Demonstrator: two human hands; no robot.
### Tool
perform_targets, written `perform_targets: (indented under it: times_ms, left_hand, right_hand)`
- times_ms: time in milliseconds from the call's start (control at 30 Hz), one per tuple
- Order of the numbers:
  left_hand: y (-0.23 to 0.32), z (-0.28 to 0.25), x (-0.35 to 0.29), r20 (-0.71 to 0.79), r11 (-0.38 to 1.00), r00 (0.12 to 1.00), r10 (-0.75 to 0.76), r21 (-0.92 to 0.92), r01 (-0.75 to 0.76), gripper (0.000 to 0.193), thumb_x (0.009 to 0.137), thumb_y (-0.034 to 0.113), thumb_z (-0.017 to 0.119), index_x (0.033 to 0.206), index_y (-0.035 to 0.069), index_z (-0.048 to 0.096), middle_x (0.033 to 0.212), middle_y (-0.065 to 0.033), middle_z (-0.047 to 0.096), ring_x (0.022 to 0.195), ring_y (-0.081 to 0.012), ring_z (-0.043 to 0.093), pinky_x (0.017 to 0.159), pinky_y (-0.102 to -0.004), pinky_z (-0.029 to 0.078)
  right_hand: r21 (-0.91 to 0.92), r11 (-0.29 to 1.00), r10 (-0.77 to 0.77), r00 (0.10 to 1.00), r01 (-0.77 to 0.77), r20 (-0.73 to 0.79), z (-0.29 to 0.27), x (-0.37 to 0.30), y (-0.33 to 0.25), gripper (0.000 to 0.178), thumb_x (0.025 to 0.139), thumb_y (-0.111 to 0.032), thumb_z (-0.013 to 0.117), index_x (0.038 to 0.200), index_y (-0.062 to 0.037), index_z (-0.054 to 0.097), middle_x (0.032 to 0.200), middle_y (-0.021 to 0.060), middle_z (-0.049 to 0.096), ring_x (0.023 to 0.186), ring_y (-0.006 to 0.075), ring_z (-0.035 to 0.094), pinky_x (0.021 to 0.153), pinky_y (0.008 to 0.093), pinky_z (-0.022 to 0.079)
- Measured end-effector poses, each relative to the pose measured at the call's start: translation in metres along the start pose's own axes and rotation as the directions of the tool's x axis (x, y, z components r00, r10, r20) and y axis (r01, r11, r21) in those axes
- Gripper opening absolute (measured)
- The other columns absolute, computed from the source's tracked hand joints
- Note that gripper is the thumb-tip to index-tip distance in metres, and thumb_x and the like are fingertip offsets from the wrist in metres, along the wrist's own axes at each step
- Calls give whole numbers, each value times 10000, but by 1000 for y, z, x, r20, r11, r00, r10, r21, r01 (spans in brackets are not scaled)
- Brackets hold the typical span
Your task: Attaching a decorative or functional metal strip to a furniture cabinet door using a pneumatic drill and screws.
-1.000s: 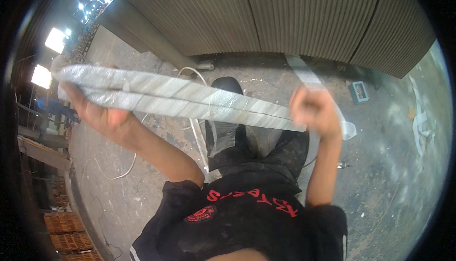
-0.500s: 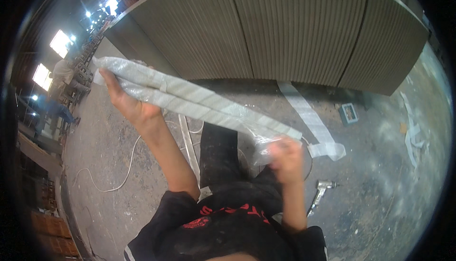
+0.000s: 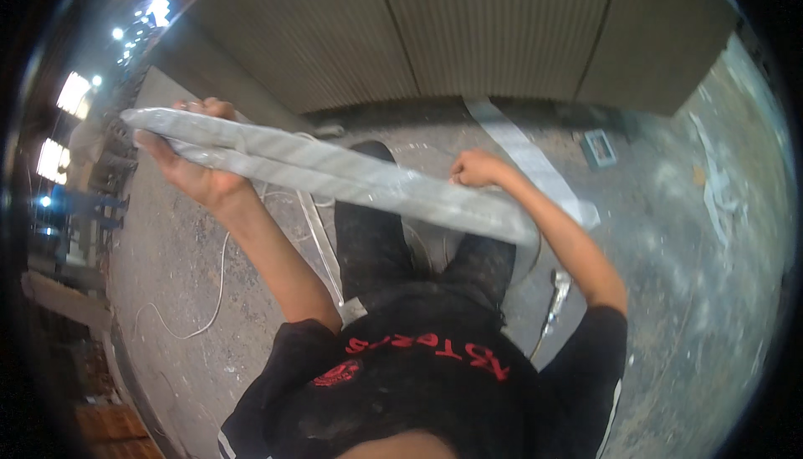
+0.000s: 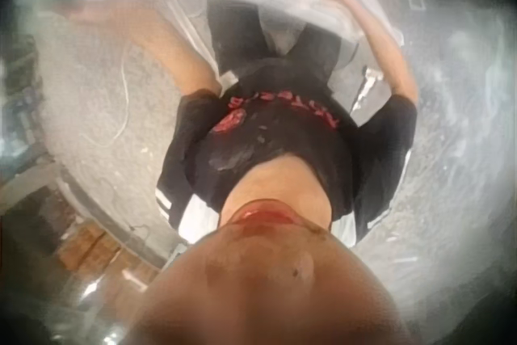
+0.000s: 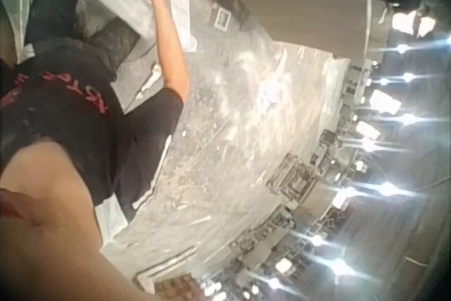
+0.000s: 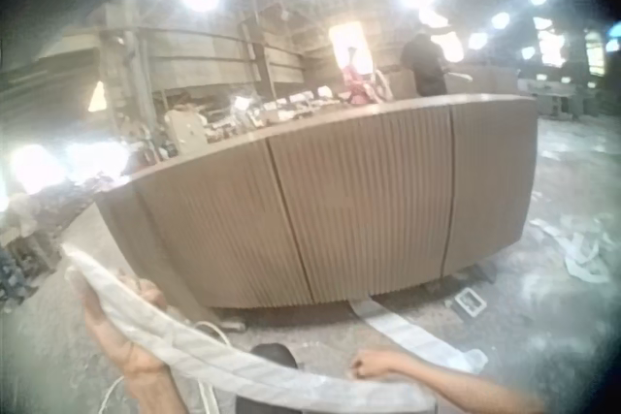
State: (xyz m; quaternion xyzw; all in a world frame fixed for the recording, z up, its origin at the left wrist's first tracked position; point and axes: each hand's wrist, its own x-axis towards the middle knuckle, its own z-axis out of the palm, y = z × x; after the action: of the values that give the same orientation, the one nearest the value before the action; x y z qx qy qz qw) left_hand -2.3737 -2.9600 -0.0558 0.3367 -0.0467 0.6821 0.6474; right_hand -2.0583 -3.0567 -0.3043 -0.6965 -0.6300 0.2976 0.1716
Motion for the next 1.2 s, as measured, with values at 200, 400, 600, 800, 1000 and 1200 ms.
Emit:
perform_targets:
  times_ms: [200,400,600,800,1000,1200]
  left_hand:
    - [14,-24,7,-36,995,999,33,99,-30,336,835,418,717,973,114,671,878,-85,661,782,-248,609,696,-463,524]
    - [4,-43,17,-73,998,996,-58,23,60,363,829,425,718,981,98,677,838,-90,673,732,-211,626,688,-415,540]
    - [-13,-29,15,184,929,933,-308,-151,337,548,767,423,801,986,-7,542,731,-88,488,722,-167,470,695,-314,496]
    - [-12,9,27,405,857,828,-388,-171,486,499,734,297,842,932,92,432,840,-18,348,812,-155,377,744,-291,443]
    - [-4,-11,40,316,823,853,-416,-267,501,447,711,240,850,872,94,458,799,5,337,794,-152,361,741,-293,428]
    - [-25,-26,26,302,895,913,-274,-268,358,545,726,399,838,950,28,508,715,-42,419,739,-154,439,736,-291,474]
  right_hand:
    - [684,726,-142,989,72,47,-52,-53,-29,660,917,-512,564,1354,-20,518,1323,152,577,1200,282,555,1019,369,411]
    - [792,587,-444,885,170,139,-18,-62,-47,771,925,-633,437,1442,-63,403,1341,162,547,1176,275,569,987,383,441]
    - [948,218,-540,780,-232,316,10,-54,-68,824,904,-738,270,1519,-189,271,1230,189,610,991,224,673,779,319,580]
    - [911,393,-793,458,-121,403,37,-32,-97,533,977,-441,521,1299,-18,556,1116,189,676,996,248,677,781,351,564]
    - [808,565,-748,308,-167,587,42,-34,-66,371,953,-279,588,1163,25,625,1097,161,689,984,252,686,813,375,533]
    - [479,878,-221,896,11,386,28,-24,53,337,827,-177,680,1083,42,653,1007,134,699,873,225,660,771,346,523]
